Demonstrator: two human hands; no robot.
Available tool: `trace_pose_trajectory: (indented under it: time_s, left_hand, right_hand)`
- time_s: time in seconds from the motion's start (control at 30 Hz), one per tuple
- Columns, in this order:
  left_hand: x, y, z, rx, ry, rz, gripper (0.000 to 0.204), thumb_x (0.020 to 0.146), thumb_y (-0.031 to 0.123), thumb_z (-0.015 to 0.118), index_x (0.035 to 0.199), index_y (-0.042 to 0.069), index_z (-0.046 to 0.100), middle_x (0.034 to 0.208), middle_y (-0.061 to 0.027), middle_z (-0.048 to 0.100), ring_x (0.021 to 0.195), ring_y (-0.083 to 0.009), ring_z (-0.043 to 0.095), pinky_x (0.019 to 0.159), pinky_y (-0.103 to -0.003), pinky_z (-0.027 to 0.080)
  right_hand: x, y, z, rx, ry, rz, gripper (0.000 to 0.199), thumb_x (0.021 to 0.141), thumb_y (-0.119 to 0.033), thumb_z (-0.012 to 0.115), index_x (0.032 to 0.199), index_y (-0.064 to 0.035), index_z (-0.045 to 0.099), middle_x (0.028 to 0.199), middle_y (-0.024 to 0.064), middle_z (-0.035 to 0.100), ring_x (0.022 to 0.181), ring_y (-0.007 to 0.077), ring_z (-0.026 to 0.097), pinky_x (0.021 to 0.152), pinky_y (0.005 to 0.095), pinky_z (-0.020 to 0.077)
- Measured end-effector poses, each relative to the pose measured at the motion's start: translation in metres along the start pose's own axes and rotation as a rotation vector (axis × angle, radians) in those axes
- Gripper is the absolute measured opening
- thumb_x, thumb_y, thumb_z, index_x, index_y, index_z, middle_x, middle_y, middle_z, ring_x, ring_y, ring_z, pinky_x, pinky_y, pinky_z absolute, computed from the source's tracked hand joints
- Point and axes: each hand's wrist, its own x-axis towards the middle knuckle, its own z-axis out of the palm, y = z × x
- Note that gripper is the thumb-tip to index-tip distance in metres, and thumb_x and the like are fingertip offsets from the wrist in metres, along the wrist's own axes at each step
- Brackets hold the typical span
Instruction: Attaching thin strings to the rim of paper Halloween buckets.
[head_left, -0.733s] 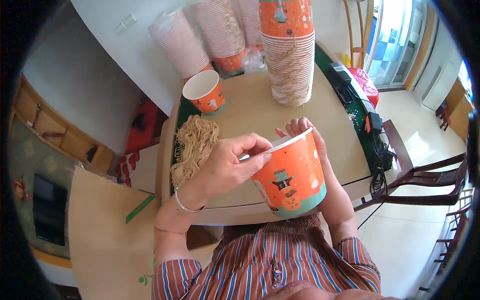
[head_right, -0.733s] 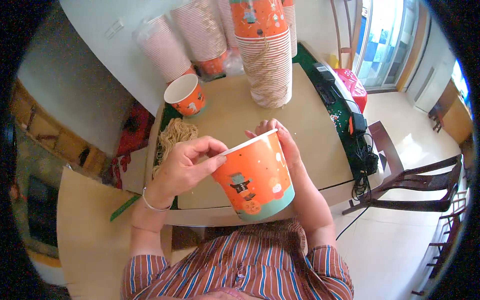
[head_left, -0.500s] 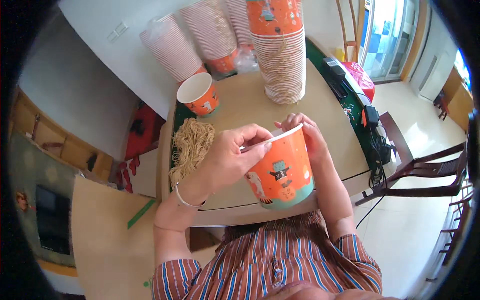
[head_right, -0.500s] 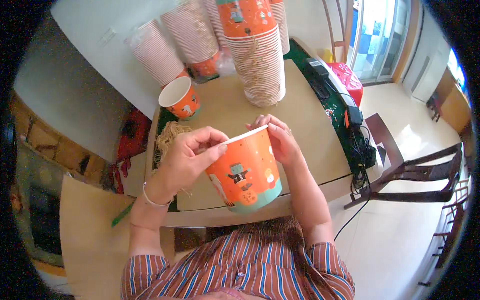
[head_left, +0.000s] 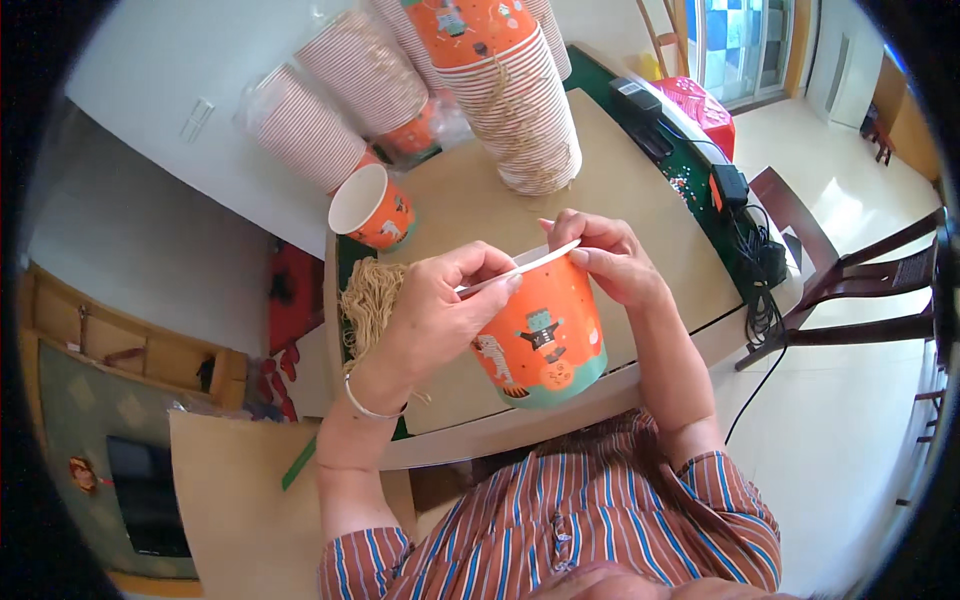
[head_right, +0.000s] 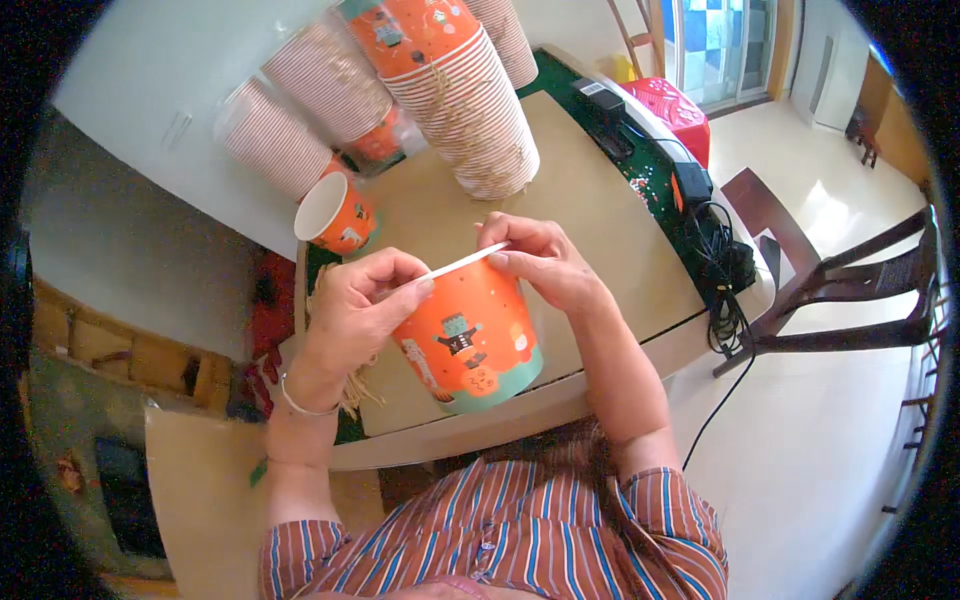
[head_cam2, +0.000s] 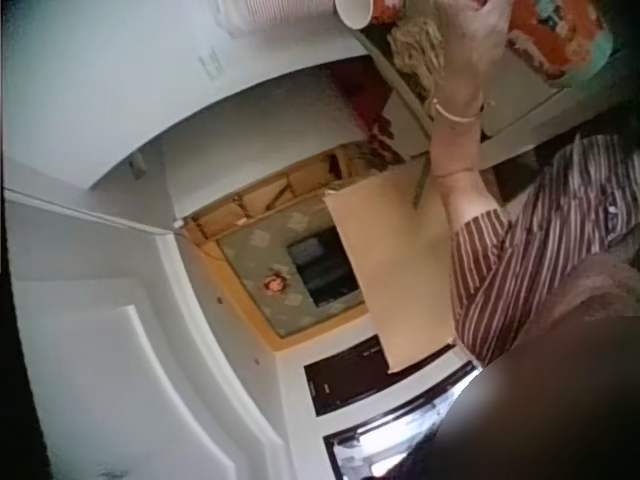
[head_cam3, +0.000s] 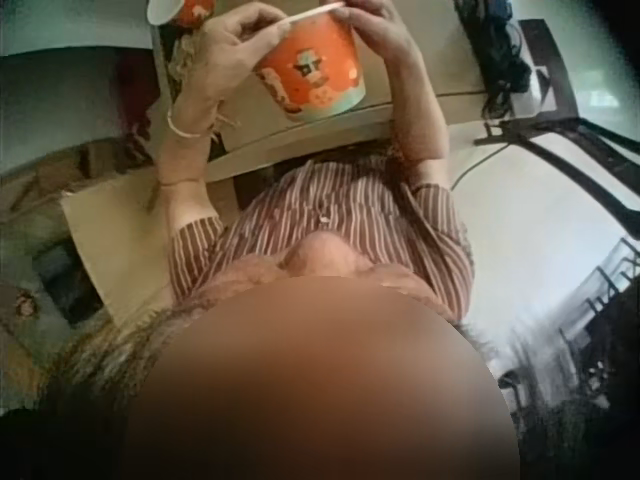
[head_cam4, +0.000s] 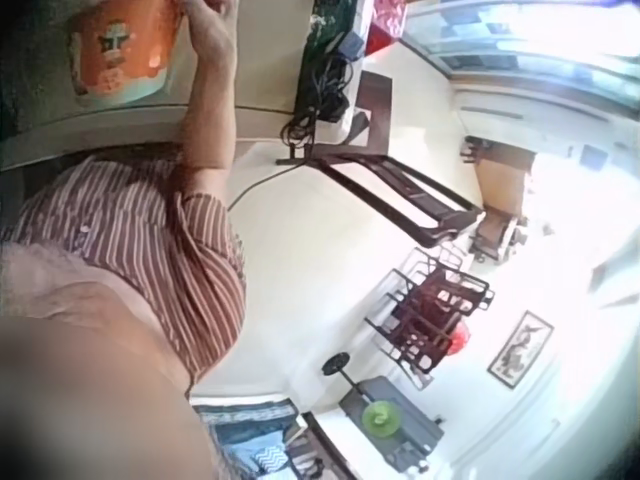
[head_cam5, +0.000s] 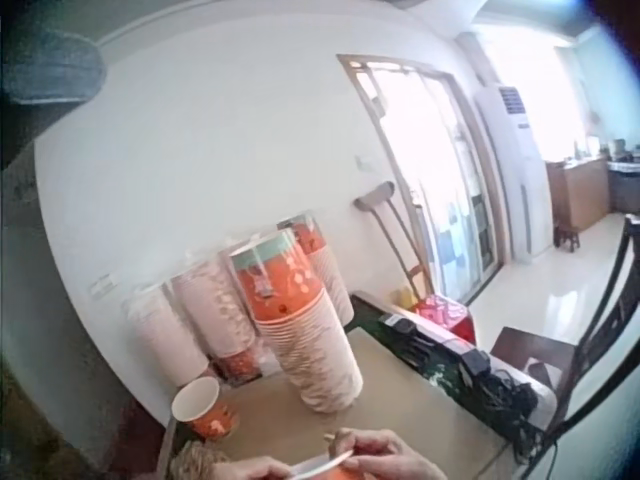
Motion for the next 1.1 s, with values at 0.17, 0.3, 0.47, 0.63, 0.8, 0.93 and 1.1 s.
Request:
trace_pose_trajectory:
  time_s: [0.17,0.3,0.47,0.63,0.8,0.93,1.1]
  left_hand:
    - [0.003,-0.003,-0.002,0.031,0.002,0.022,0.013,0.097,0.010,0.067,0.102,-0.002,0.068,0.087,0.0021,0.066,0.080,-0.0032,0.058,0.072,-0.022,0.051]
    - [0.008,-0.003,-0.004,-0.023,-0.030,0.052,0.013,0.097,0.009,0.067,0.102,-0.002,0.068,0.088,0.0021,0.065,0.080,-0.0031,0.058,0.072,-0.022,0.051]
    - [0.011,0.004,-0.003,-0.102,-0.115,0.000,0.012,0.098,0.008,0.066,0.105,-0.002,0.067,0.094,0.0021,0.067,0.086,-0.0039,0.062,0.078,-0.021,0.053]
    - [0.019,0.010,0.000,-0.036,-0.142,0.036,0.015,0.099,0.010,0.065,0.106,-0.002,0.068,0.092,0.0021,0.067,0.083,-0.0041,0.061,0.076,-0.022,0.052]
    - [0.028,0.004,-0.001,-0.053,-0.193,0.006,0.017,0.099,0.010,0.064,0.109,-0.003,0.068,0.092,0.0013,0.067,0.084,-0.0044,0.060,0.077,-0.023,0.052]
    - [0.036,-0.005,0.001,-0.166,-0.297,-0.021,0.021,0.098,0.008,0.064,0.114,-0.005,0.067,0.099,-0.0008,0.068,0.092,-0.0060,0.062,0.083,-0.023,0.052]
    - [0.043,0.000,0.001,-0.291,-0.410,-0.108,0.024,0.099,0.006,0.063,0.120,-0.006,0.064,0.106,-0.0029,0.068,0.097,-0.0074,0.064,0.088,-0.024,0.053]
  right_hand:
    - [-0.001,-0.003,-0.003,-0.029,0.003,0.000,0.019,0.092,-0.023,0.065,0.085,-0.0060,0.064,0.081,0.0007,0.056,0.083,0.0145,0.057,0.119,0.0494,0.0259]
    - [0.000,-0.002,-0.006,0.069,0.029,-0.013,0.011,0.091,-0.016,0.067,0.087,-0.0062,0.065,0.081,-0.0042,0.056,0.078,0.0087,0.057,0.122,0.0433,0.0250]
    - [0.000,0.002,-0.009,0.191,0.036,-0.021,0.013,0.091,-0.019,0.070,0.088,-0.0073,0.066,0.080,-0.0037,0.058,0.078,0.0097,0.058,0.122,0.0450,0.0249]
    - [-0.003,0.000,-0.019,0.175,0.049,-0.020,0.013,0.091,-0.019,0.071,0.087,-0.0079,0.065,0.081,-0.0037,0.058,0.078,0.0089,0.058,0.123,0.0447,0.0236]
    - [-0.004,-0.017,-0.020,0.040,0.082,-0.042,0.014,0.091,-0.017,0.071,0.085,-0.0073,0.064,0.082,-0.0037,0.056,0.078,0.0073,0.056,0.122,0.0424,0.0231]
    - [-0.007,-0.025,-0.023,-0.106,0.103,-0.049,0.020,0.089,-0.024,0.071,0.082,-0.0068,0.063,0.080,0.0000,0.055,0.079,0.0138,0.055,0.119,0.0479,0.0261]
    - [-0.010,-0.028,-0.023,-0.063,0.134,0.022,0.018,0.089,-0.022,0.070,0.083,-0.0055,0.064,0.081,0.0008,0.054,0.082,0.0142,0.055,0.119,0.0458,0.0257]
